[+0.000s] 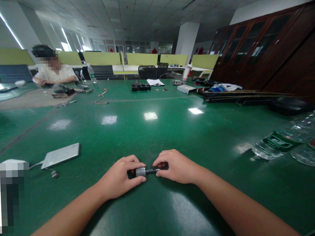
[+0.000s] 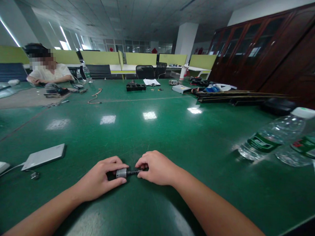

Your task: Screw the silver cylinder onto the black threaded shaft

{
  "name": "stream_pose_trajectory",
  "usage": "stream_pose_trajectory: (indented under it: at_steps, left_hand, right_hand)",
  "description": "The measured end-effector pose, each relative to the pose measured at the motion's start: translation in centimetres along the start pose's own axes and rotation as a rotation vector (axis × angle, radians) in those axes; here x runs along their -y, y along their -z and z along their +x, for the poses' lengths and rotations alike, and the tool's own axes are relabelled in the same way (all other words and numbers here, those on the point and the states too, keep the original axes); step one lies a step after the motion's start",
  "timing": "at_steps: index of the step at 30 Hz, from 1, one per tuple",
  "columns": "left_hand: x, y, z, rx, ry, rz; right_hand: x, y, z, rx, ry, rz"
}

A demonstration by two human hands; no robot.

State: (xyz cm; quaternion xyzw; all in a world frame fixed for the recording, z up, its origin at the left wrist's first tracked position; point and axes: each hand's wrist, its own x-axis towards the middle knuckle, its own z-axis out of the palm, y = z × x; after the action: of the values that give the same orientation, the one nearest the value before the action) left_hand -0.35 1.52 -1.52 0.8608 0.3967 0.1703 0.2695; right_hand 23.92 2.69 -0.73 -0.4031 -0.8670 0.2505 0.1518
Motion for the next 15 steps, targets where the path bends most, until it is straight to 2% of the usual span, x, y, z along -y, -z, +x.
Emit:
stream_pose_trajectory:
  at_steps: [6,11,15]
  left_hand:
    - [-0.1,0.1,-0.1,0.033,-0.050,0.023]
    - [-0.2,0.0,0.1,0.034,-0.047,0.027]
    - [0.0,-0.3,0.2,0.008,-0.003,0.018]
  right_hand:
    - [0.7,-2.1,0.6,-0.088,0.044,0.039]
    - [0.5,-2.3,0.5,-0.105,0.122,0.024]
    - [0.4,-2.4,0.5,-0.116,0.116,0.013]
